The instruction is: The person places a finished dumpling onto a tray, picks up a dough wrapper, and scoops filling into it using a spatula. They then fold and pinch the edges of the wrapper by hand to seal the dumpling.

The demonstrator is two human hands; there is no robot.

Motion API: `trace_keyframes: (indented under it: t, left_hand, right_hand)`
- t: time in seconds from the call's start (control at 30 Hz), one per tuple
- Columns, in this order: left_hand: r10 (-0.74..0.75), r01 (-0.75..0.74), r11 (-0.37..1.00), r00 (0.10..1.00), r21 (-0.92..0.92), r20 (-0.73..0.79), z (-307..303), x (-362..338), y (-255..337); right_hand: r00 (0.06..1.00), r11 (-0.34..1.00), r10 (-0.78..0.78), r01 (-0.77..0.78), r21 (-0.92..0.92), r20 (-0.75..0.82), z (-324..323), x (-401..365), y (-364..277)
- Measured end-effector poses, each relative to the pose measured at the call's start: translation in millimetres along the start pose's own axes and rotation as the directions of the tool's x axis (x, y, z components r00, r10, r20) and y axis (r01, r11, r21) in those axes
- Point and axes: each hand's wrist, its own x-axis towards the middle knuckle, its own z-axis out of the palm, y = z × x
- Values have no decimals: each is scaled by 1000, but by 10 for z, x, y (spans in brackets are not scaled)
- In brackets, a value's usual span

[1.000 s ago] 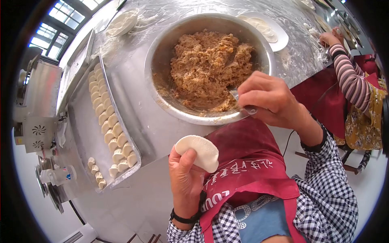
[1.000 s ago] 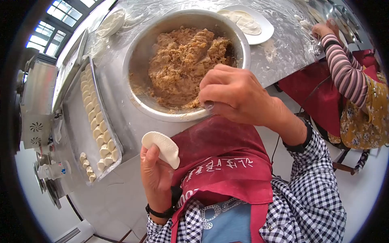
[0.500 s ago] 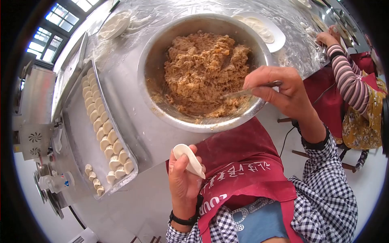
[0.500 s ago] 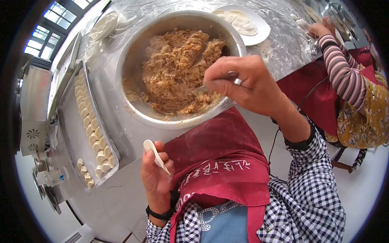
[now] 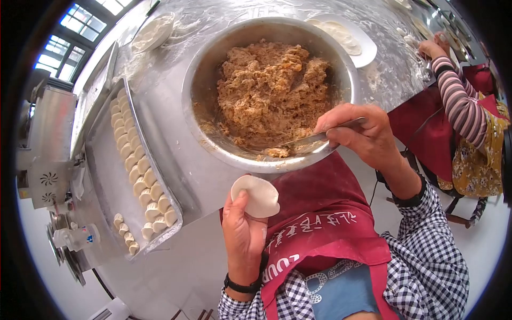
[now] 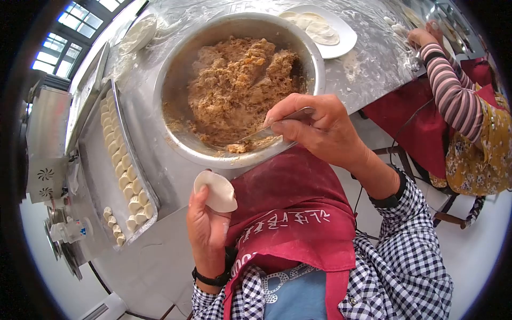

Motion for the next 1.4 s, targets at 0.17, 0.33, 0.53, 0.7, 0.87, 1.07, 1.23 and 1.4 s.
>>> trace_keyframes:
  t: [0.17,0.33,0.53,0.7,0.87,1.07,1.23,1.4]
  left_hand:
    - [13,-13,1000,1000,-9,13,16,-20,8]
    - [6,-1,992,999,-123,38,22,-57,28]
    - [-4,52,974,978,-221,210,-47,-55,47]
    - [10,21,980,988,-197,151,-16,-21,41]
    - [12,-2,990,998,-144,68,16,-7,64]
    - [6,18,974,994,-228,106,-108,30,76]
    - [-12,15,983,1000,-185,18,7,56,78]
    - [-35,43,985,998,-167,50,19,68,67]
  right_hand:
    - [987,937,45,13,349,-157,204,-83,-50]
    - [992,921,-22,70,383,-128,361,-197,-100]
    - [813,782,-546,581,-227,200,487,-221,-73]
    - [709,655,-613,703,-278,349,591,-325,50]
    - [698,640,-615,714,-283,367,626,-395,95]
    - [803,782,-544,590,-199,245,460,-337,-100]
    - [904,891,-429,422,-165,-3,217,-152,-138]
    - [932,869,-353,360,-339,86,144,13,-24]
